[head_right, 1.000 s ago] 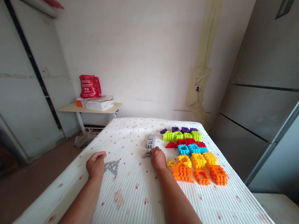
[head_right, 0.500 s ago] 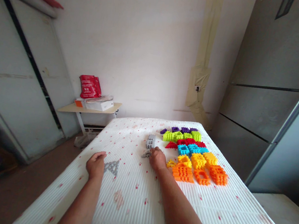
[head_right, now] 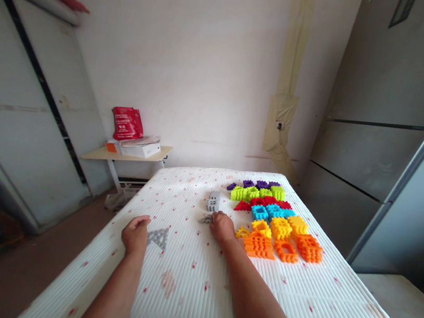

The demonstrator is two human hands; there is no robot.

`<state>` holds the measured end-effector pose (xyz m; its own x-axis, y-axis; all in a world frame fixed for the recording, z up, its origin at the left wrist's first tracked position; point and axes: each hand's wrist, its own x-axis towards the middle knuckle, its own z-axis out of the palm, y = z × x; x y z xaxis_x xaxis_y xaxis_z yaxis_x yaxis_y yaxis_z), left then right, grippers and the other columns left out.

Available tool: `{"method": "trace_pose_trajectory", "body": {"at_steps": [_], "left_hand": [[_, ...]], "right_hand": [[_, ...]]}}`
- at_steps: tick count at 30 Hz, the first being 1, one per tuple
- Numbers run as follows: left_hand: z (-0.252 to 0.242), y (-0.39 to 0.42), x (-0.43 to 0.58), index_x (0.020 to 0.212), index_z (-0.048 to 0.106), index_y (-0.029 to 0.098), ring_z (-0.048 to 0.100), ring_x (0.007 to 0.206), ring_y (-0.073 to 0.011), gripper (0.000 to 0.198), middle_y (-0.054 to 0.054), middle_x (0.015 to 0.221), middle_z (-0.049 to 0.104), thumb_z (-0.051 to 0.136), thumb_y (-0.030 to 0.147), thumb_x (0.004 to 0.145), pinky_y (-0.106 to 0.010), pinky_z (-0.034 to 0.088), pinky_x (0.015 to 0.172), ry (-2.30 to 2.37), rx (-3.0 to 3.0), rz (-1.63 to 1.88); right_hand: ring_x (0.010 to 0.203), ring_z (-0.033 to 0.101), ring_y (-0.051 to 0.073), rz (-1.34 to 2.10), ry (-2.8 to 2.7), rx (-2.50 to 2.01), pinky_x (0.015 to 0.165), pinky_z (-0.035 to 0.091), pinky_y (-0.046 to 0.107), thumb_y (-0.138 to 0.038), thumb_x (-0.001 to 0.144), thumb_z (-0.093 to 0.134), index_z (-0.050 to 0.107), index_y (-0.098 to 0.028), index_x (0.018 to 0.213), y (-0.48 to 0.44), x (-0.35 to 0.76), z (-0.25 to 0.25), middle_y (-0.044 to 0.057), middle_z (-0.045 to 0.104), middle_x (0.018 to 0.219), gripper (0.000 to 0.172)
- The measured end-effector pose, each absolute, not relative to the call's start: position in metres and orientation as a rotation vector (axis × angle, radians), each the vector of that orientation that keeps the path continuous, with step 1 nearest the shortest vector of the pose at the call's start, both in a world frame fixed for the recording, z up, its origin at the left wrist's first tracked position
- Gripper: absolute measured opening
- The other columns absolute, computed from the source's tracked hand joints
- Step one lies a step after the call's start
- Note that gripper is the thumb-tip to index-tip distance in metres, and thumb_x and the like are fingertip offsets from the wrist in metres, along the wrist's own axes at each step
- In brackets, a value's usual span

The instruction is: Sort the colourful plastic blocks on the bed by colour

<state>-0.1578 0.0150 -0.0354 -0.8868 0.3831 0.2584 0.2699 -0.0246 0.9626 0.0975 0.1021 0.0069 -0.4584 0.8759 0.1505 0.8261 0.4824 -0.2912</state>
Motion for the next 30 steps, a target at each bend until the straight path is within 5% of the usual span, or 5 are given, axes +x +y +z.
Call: {"method": "trace_pose_trajectory", "body": {"at_steps": [30], "left_hand": [[-0.0332, 0.0141, -0.1567, 0.064, 0.066, 0.018, 0.063, 0.072, -0.0218, 0.016, -0.005, 0.067, 0.068, 0.05, 0.02, 0.062, -0.037, 0.048, 0.078, 2.142, 0.715, 2.072]], "right_hand": [[0.086, 0.062, 0.017, 0.243, -2.371, -1.459, 0.069, 0.04, 0.021, -0.015, 0.078, 0.05, 0.068, -0.021, 0.091, 0.0997, 0.0974, 0.0052, 0.004, 0.069, 0.099, 0.023]]}}
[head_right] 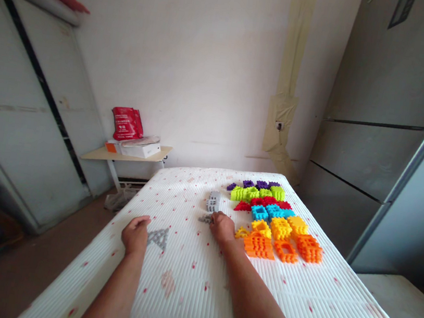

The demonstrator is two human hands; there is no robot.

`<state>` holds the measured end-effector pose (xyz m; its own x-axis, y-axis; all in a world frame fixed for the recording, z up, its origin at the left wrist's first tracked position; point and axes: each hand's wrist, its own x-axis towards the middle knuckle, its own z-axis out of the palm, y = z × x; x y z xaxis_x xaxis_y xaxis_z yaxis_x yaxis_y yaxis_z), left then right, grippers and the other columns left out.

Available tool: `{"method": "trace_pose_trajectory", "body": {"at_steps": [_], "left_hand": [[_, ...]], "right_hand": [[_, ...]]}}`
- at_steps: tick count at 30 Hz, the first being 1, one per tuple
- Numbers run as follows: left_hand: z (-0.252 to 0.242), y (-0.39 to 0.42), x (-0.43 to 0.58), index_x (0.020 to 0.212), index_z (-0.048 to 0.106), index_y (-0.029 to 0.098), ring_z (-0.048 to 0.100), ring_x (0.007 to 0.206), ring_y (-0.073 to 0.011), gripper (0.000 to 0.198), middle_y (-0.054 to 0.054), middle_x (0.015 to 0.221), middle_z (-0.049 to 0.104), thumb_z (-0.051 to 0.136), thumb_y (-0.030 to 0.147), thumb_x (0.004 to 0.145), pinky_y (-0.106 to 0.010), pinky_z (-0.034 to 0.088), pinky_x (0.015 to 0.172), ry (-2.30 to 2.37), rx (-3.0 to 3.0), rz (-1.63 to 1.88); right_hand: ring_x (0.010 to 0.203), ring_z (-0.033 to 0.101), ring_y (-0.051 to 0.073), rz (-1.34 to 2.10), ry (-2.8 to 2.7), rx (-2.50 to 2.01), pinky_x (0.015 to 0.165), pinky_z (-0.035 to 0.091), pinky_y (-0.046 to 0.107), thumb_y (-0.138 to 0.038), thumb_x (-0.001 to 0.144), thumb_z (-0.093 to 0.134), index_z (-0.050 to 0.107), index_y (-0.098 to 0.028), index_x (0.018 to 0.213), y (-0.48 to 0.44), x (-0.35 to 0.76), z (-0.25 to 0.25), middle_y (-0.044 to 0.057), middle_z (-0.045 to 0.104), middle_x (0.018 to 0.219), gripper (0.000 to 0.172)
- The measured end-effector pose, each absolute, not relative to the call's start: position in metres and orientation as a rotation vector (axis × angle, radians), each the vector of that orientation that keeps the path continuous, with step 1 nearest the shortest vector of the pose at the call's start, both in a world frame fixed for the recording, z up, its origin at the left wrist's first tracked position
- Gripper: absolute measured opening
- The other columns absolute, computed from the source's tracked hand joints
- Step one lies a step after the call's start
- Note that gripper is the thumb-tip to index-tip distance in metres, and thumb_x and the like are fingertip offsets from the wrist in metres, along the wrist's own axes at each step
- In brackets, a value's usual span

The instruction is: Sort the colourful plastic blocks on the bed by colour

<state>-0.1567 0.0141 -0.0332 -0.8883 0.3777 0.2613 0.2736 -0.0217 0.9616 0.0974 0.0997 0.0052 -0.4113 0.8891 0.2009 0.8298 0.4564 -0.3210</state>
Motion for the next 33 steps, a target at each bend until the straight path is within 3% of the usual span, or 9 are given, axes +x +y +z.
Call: {"method": "trace_pose_trajectory", "body": {"at_steps": [13, 18, 24, 27, 30, 33], "left_hand": [[-0.034, 0.014, -0.157, 0.065, 0.066, 0.018, 0.062, 0.073, -0.0216, 0.016, -0.005, 0.069, 0.068, 0.05, 0.021, 0.063, -0.038, 0.048, 0.078, 2.166, 0.739, 2.061], [-0.036, 0.015, -0.159, 0.064, 0.066, 0.018, 0.063, 0.073, -0.0217, 0.016, -0.004, 0.067, 0.068, 0.051, 0.021, 0.063, -0.038, 0.048, 0.078, 2.171, 0.738, 2.057], [-0.036, 0.014, -0.157, 0.065, 0.066, 0.018, 0.063, 0.074, -0.022, 0.016, -0.005, 0.07, 0.068, 0.05, 0.022, 0.063, -0.038, 0.048, 0.078, 2.156, 0.741, 2.062], [-0.033, 0.013, -0.156, 0.066, 0.066, 0.017, 0.063, 0.075, -0.0225, 0.016, -0.006, 0.072, 0.069, 0.051, 0.023, 0.063, -0.038, 0.048, 0.078, 2.145, 0.755, 2.064], [-0.032, 0.013, -0.156, 0.066, 0.065, 0.017, 0.063, 0.074, -0.0227, 0.017, -0.006, 0.071, 0.068, 0.05, 0.024, 0.063, -0.04, 0.049, 0.079, 2.134, 0.759, 2.067], [-0.033, 0.013, -0.156, 0.065, 0.065, 0.017, 0.062, 0.075, -0.023, 0.016, -0.006, 0.07, 0.067, 0.05, 0.024, 0.063, -0.042, 0.048, 0.081, 2.124, 0.748, 2.075]], "right_hand": [[0.086, 0.062, 0.018, 0.222, -2.395, -1.452, 0.068, 0.042, 0.023, -0.016, 0.078, 0.051, 0.067, -0.021, 0.092, 0.1, 0.099, 0.004, 0.006, 0.068, 0.098, 0.023], [0.095, 0.059, 0.019, 0.185, -2.391, -1.375, 0.076, 0.043, 0.024, -0.02, 0.082, 0.05, 0.064, -0.02, 0.1, 0.091, 0.096, 0.012, 0.008, 0.063, 0.106, 0.024], [0.103, 0.055, 0.018, 0.259, -2.547, -0.738, 0.087, 0.042, 0.026, -0.014, 0.081, 0.051, 0.063, -0.019, 0.102, 0.055, 0.063, 0.013, 0.007, 0.064, 0.107, 0.026], [0.103, 0.053, 0.019, 0.254, -2.664, -0.424, 0.087, 0.041, 0.029, -0.024, 0.082, 0.055, 0.061, -0.02, 0.109, 0.033, 0.041, 0.008, 0.006, 0.062, 0.114, 0.028], [0.099, 0.052, 0.021, 0.189, -2.742, -0.392, 0.08, 0.043, 0.031, -0.036, 0.081, 0.058, 0.058, -0.022, 0.112, 0.019, 0.028, 0.001, 0.005, 0.061, 0.115, 0.034], [0.095, 0.052, 0.021, 0.101, -2.807, -0.459, 0.076, 0.041, 0.032, -0.035, 0.083, 0.055, 0.061, -0.021, 0.097, 0.016, 0.025, -0.003, 0.004, 0.064, 0.104, 0.02]]}}
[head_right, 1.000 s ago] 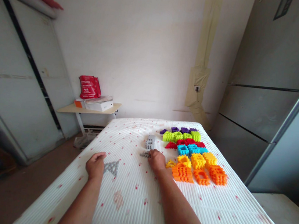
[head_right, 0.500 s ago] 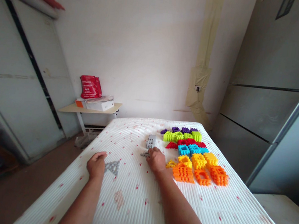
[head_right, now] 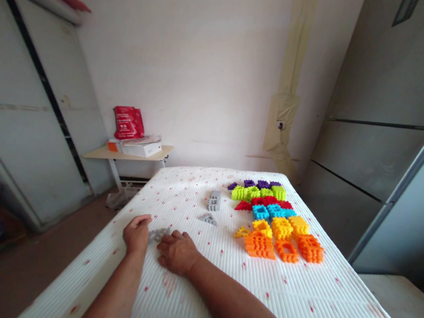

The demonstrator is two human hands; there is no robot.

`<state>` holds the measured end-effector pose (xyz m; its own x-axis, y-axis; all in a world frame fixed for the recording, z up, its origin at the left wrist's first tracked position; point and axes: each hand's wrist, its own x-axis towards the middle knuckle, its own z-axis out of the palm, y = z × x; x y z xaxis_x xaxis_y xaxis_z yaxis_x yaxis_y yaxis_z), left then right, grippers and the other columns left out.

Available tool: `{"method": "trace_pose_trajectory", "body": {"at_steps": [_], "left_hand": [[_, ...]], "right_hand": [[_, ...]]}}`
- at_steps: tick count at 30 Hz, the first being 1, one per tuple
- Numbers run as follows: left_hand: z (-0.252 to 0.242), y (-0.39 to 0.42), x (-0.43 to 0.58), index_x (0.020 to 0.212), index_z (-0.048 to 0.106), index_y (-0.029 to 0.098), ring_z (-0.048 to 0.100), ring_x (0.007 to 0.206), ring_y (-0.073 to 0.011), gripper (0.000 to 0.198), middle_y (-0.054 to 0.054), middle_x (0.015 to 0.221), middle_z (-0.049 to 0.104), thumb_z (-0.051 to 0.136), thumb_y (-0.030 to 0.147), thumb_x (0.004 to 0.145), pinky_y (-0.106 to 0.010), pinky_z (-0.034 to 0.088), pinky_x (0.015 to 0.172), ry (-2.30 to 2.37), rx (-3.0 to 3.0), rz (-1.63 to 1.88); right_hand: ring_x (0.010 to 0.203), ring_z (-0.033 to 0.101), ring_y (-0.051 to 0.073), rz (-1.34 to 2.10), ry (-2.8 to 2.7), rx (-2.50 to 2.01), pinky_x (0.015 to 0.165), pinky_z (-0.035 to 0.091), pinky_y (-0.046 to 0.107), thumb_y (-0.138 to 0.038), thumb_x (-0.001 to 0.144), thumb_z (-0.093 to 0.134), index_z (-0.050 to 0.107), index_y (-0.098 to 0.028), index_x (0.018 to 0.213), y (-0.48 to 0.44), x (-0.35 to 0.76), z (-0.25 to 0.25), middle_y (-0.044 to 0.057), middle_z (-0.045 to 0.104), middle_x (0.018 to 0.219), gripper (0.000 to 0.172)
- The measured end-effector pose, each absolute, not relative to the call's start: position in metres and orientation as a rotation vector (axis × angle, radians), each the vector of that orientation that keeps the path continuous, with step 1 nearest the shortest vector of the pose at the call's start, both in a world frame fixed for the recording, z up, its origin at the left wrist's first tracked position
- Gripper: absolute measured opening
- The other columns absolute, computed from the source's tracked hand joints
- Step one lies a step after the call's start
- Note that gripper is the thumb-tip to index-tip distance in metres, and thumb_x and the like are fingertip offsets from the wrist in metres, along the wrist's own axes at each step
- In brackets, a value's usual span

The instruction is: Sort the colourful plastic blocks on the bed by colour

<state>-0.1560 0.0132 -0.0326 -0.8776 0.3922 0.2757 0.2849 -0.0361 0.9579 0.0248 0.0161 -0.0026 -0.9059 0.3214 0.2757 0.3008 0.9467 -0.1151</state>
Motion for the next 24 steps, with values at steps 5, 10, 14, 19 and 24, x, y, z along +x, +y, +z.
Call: {"method": "trace_pose_trajectory", "body": {"at_steps": [5, 10, 14, 19, 24], "left_hand": [[-0.034, 0.013, -0.156, 0.065, 0.066, 0.018, 0.062, 0.074, -0.023, 0.016, -0.005, 0.069, 0.067, 0.051, 0.023, 0.063, -0.045, 0.048, 0.083, 2.104, 0.744, 2.092], [-0.034, 0.013, -0.156, 0.064, 0.066, 0.017, 0.061, 0.073, -0.0228, 0.015, -0.005, 0.069, 0.067, 0.053, 0.023, 0.061, -0.048, 0.048, 0.085, 2.099, 0.746, 2.108], [-0.035, 0.014, -0.157, 0.064, 0.067, 0.017, 0.061, 0.072, -0.0231, 0.015, -0.004, 0.067, 0.066, 0.053, 0.024, 0.061, -0.05, 0.049, 0.084, 2.093, 0.736, 2.112], [-0.036, 0.014, -0.158, 0.064, 0.067, 0.018, 0.061, 0.075, -0.0234, 0.015, -0.005, 0.069, 0.067, 0.053, 0.024, 0.061, -0.049, 0.048, 0.086, 2.094, 0.732, 2.113], [-0.037, 0.014, -0.158, 0.063, 0.067, 0.019, 0.061, 0.075, -0.0237, 0.016, -0.005, 0.067, 0.067, 0.052, 0.024, 0.061, -0.049, 0.048, 0.086, 2.105, 0.728, 2.108]], "right_hand": [[0.093, 0.053, 0.02, 0.053, -2.829, -0.613, 0.077, 0.04, 0.03, -0.024, 0.085, 0.05, 0.061, -0.016, 0.087, 0.024, 0.031, 0.0, 0.006, 0.064, 0.093, 0.014], [0.074, 0.057, 0.015, 0.129, -2.824, -0.789, 0.063, 0.038, 0.025, -0.027, 0.083, 0.053, 0.062, -0.014, 0.091, 0.031, 0.038, -0.001, 0.007, 0.063, 0.09, 0.017], [0.069, 0.058, 0.013, 0.311, -2.741, -0.847, 0.059, 0.036, 0.023, -0.034, 0.08, 0.06, 0.064, -0.016, 0.091, 0.034, 0.043, 0.002, 0.005, 0.063, 0.09, 0.022], [0.08, 0.06, 0.015, 0.484, -2.578, -0.84, 0.067, 0.04, 0.022, -0.025, 0.075, 0.066, 0.065, -0.016, 0.094, 0.049, 0.061, 0.01, 0.006, 0.063, 0.095, 0.021], [0.092, 0.06, 0.017, 0.524, -2.649, -0.73, 0.078, 0.042, 0.025, -0.012, 0.067, 0.065, 0.066, -0.018, 0.099, 0.066, 0.078, 0.006, 0.006, 0.065, 0.1, 0.032]]}}
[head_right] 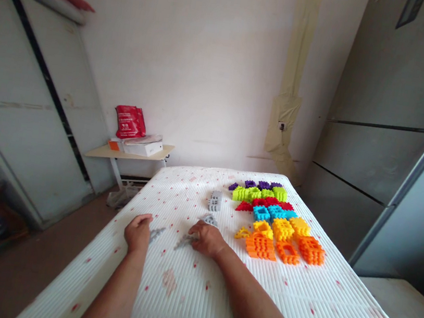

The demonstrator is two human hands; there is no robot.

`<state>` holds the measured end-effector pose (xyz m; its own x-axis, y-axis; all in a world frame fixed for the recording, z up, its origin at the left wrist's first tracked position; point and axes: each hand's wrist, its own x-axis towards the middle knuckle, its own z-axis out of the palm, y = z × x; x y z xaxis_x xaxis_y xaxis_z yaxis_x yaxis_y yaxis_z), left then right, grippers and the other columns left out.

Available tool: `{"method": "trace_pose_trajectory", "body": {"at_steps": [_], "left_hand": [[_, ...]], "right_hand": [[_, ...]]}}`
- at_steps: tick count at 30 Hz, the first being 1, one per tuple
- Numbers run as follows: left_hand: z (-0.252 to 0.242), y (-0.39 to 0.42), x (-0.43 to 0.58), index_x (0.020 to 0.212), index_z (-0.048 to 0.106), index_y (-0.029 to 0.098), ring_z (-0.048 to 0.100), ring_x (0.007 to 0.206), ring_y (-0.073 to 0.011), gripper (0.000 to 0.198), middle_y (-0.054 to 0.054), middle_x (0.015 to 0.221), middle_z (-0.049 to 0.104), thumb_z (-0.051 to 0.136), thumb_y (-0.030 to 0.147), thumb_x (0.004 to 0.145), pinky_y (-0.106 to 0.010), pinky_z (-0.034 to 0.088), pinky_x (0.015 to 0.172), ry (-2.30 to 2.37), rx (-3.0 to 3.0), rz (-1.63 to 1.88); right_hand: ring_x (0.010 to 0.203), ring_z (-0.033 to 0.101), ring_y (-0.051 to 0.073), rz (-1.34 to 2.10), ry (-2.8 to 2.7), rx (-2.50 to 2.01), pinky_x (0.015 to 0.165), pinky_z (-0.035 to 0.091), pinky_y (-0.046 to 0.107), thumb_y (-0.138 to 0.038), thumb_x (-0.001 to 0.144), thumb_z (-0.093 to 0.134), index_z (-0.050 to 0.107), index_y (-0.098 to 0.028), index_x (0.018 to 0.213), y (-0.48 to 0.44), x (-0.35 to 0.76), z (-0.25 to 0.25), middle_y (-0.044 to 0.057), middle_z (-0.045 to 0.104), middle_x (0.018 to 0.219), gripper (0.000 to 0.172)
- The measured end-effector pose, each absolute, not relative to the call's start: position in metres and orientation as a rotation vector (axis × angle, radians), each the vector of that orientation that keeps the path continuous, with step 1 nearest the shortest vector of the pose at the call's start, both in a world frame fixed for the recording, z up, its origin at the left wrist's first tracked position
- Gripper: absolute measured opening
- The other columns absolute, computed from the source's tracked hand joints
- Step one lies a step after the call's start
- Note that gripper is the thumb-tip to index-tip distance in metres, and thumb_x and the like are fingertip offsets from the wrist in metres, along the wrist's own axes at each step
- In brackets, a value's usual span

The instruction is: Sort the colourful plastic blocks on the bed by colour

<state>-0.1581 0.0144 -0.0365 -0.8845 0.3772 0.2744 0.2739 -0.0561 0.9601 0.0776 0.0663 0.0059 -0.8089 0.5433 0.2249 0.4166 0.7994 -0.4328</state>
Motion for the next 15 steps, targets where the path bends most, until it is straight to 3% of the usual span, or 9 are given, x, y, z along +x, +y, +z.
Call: {"method": "trace_pose_trajectory", "body": {"at_steps": [7, 12, 15], "left_hand": [[-0.039, 0.015, -0.16, 0.066, 0.067, 0.018, 0.061, 0.075, -0.0229, 0.016, -0.004, 0.069, 0.067, 0.053, 0.024, 0.061, -0.047, 0.049, 0.085, 2.093, 0.744, 2.102], [-0.039, 0.015, -0.159, 0.065, 0.067, 0.018, 0.061, 0.075, -0.0231, 0.016, -0.005, 0.068, 0.067, 0.053, 0.023, 0.061, -0.047, 0.049, 0.085, 2.093, 0.74, 2.103], [-0.038, 0.015, -0.159, 0.065, 0.067, 0.018, 0.062, 0.074, -0.0231, 0.015, -0.004, 0.068, 0.067, 0.053, 0.023, 0.061, -0.048, 0.049, 0.085, 2.095, 0.741, 2.106]], "right_hand": [[0.102, 0.058, 0.02, 0.384, -2.746, -0.576, 0.083, 0.043, 0.027, -0.024, 0.072, 0.065, 0.065, -0.022, 0.105, 0.058, 0.067, -0.001, 0.006, 0.064, 0.107, 0.032], [0.091, 0.06, 0.019, 0.44, -2.736, -0.663, 0.076, 0.044, 0.025, -0.023, 0.074, 0.064, 0.062, -0.017, 0.11, 0.059, 0.067, -0.001, 0.009, 0.064, 0.105, 0.037], [0.082, 0.06, 0.017, 0.458, -2.711, -0.688, 0.071, 0.042, 0.023, -0.015, 0.072, 0.061, 0.066, -0.015, 0.1, 0.063, 0.067, -0.003, 0.008, 0.065, 0.096, 0.028]]}}
